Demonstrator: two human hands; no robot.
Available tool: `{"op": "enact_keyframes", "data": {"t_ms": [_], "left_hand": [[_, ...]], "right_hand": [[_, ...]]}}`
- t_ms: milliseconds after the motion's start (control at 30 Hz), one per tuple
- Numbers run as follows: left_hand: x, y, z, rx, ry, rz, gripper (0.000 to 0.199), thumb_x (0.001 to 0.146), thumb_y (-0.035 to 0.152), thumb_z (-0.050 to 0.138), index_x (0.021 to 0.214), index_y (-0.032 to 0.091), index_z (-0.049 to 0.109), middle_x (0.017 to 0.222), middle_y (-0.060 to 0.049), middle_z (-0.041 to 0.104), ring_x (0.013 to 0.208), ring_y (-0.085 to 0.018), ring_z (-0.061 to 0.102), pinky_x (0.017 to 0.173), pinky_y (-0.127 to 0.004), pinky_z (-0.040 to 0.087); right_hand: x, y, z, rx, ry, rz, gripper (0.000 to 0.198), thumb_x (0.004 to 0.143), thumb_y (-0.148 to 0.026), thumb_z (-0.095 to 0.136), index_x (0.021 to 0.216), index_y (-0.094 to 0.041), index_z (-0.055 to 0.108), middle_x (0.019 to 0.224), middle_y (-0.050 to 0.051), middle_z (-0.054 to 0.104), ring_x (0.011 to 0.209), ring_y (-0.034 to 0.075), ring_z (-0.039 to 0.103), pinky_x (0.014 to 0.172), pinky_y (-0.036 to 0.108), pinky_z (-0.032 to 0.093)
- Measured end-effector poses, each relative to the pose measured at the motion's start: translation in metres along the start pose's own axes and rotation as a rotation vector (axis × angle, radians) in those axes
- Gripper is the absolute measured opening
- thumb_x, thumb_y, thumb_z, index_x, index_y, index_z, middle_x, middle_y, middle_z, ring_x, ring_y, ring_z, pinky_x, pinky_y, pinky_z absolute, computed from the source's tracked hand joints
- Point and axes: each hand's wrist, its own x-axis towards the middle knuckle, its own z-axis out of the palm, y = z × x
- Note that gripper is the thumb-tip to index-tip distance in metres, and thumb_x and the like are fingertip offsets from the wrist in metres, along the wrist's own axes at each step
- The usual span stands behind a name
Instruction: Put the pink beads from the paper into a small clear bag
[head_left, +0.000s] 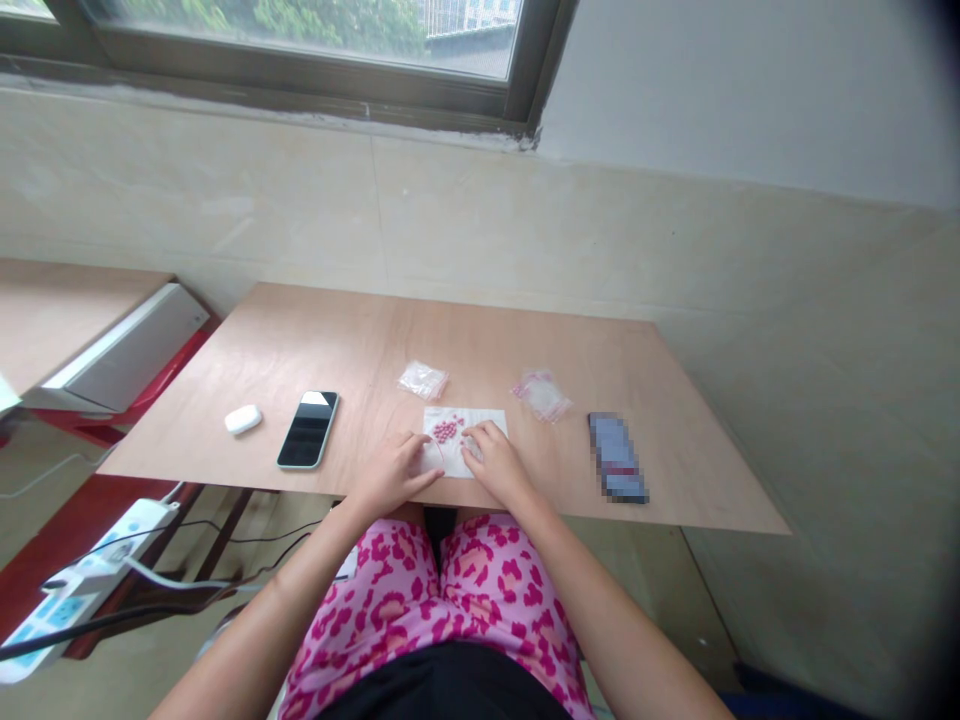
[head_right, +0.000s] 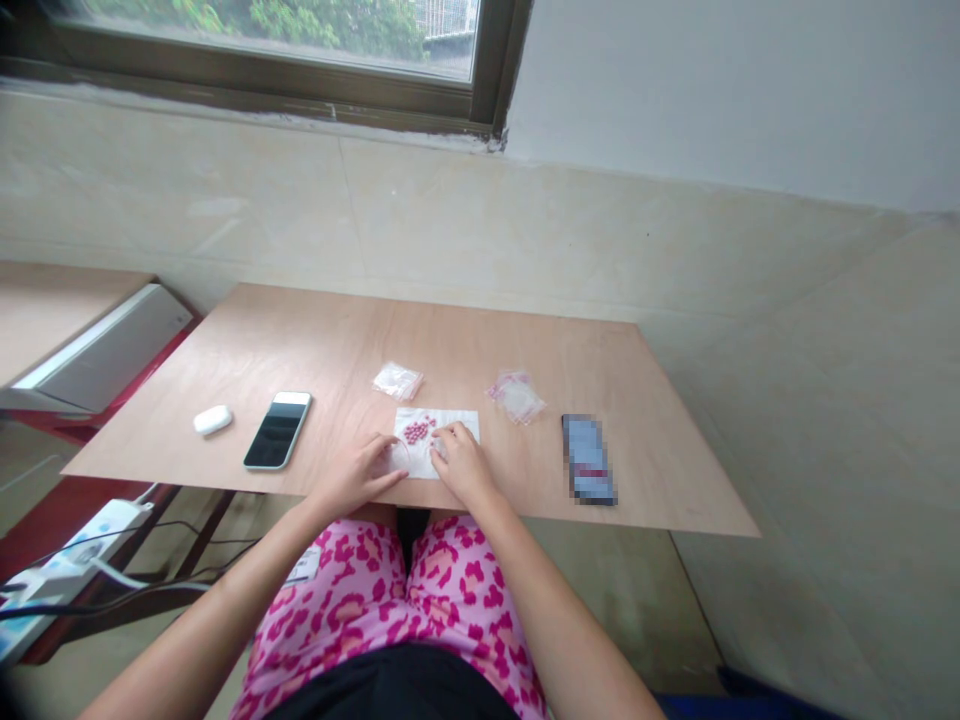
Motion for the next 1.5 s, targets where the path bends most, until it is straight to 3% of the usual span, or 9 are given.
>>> {"op": "enact_keyframes", "data": {"t_ms": [467, 667, 800, 900, 1033, 1167, 1267, 1367, 1500], "left_hand": [[0.000, 0.001, 0.000, -0.051, 0.022, -0.013, 0.043, 0.090, 0.050, 0.068, 0.122, 0.021, 0.062, 0.105, -0.011, 0.066, 0.096, -0.028, 0.063, 0.084, -0.040, 0.050], [0.000, 0.001, 0.000, -0.034, 0.019, -0.006, 0.042, 0.091, 0.050, 0.067, 0.121, 0.021, 0.062, 0.103, -0.010, 0.066, 0.094, -0.028, 0.064, 0.083, -0.039, 0.049], [0.000, 0.002, -0.001, -0.019, 0.004, -0.007, 0.043, 0.092, 0.050, 0.066, 0.123, 0.021, 0.061, 0.103, -0.010, 0.065, 0.094, -0.028, 0.064, 0.082, -0.039, 0.049], [0.000, 0.002, -0.002, -0.016, -0.007, -0.012, 0.044, 0.092, 0.050, 0.065, 0.124, 0.020, 0.060, 0.104, -0.010, 0.065, 0.095, -0.029, 0.064, 0.082, -0.040, 0.050], [0.001, 0.000, -0.001, -0.047, 0.010, -0.015, 0.044, 0.091, 0.050, 0.067, 0.124, 0.020, 0.061, 0.105, -0.011, 0.067, 0.097, -0.029, 0.064, 0.084, -0.041, 0.050], [0.001, 0.000, 0.000, -0.181, 0.052, -0.080, 0.047, 0.090, 0.051, 0.068, 0.125, 0.021, 0.061, 0.112, -0.011, 0.068, 0.101, -0.029, 0.065, 0.089, -0.042, 0.051], [0.004, 0.002, -0.004, -0.397, 0.053, -0.193, 0.046, 0.093, 0.053, 0.063, 0.126, 0.022, 0.062, 0.113, -0.010, 0.070, 0.100, -0.027, 0.066, 0.090, -0.042, 0.052], [0.007, 0.001, -0.008, -0.704, 0.056, -0.278, 0.042, 0.098, 0.054, 0.051, 0.118, 0.020, 0.066, 0.113, -0.009, 0.072, 0.106, -0.027, 0.066, 0.094, -0.042, 0.052], [0.012, -0.003, -0.009, -0.989, 0.072, -0.378, 0.058, 0.100, 0.059, 0.032, 0.115, 0.015, 0.066, 0.102, -0.012, 0.073, 0.097, -0.028, 0.067, 0.089, -0.044, 0.053]], "right_hand": [[0.000, 0.000, 0.010, -0.022, 0.058, -0.014, 0.012, 0.093, -0.015, 0.061, 0.096, -0.022, 0.070, 0.101, 0.008, 0.065, 0.101, 0.024, 0.061, 0.093, 0.037, 0.051], [0.004, -0.010, 0.011, 0.246, 0.118, 0.105, 0.008, 0.092, -0.022, 0.063, 0.092, -0.020, 0.070, 0.095, 0.005, 0.067, 0.081, 0.018, 0.064, 0.076, 0.031, 0.053], [0.005, -0.026, 0.010, 0.442, -0.008, 0.077, 0.013, 0.093, -0.028, 0.063, 0.096, -0.021, 0.074, 0.101, 0.005, 0.070, 0.081, 0.017, 0.067, 0.063, 0.025, 0.052], [0.005, -0.026, 0.007, 0.380, -0.002, 0.057, 0.016, 0.094, -0.021, 0.060, 0.100, -0.022, 0.076, 0.103, 0.006, 0.071, 0.089, 0.018, 0.067, 0.069, 0.027, 0.054], [0.001, -0.019, 0.007, 0.179, -0.007, -0.005, 0.029, 0.094, -0.013, 0.056, 0.115, -0.022, 0.073, 0.106, 0.008, 0.069, 0.099, 0.021, 0.066, 0.091, 0.035, 0.054], [-0.002, -0.019, 0.011, 0.040, -0.077, -0.101, 0.041, 0.093, -0.013, 0.058, 0.130, -0.027, 0.067, 0.112, 0.008, 0.065, 0.105, 0.023, 0.062, 0.097, 0.038, 0.053], [-0.003, -0.020, 0.013, 0.021, -0.077, -0.110, 0.036, 0.093, -0.013, 0.058, 0.125, -0.026, 0.069, 0.111, 0.008, 0.064, 0.106, 0.024, 0.062, 0.097, 0.038, 0.052], [-0.003, -0.019, 0.014, 0.036, -0.062, -0.091, 0.030, 0.094, -0.013, 0.055, 0.118, -0.024, 0.069, 0.111, 0.008, 0.063, 0.105, 0.023, 0.062, 0.097, 0.036, 0.052], [-0.002, -0.016, 0.016, 0.001, -0.057, -0.093, 0.030, 0.092, -0.012, 0.058, 0.117, -0.024, 0.068, 0.110, 0.008, 0.063, 0.106, 0.024, 0.061, 0.097, 0.036, 0.051]]}}
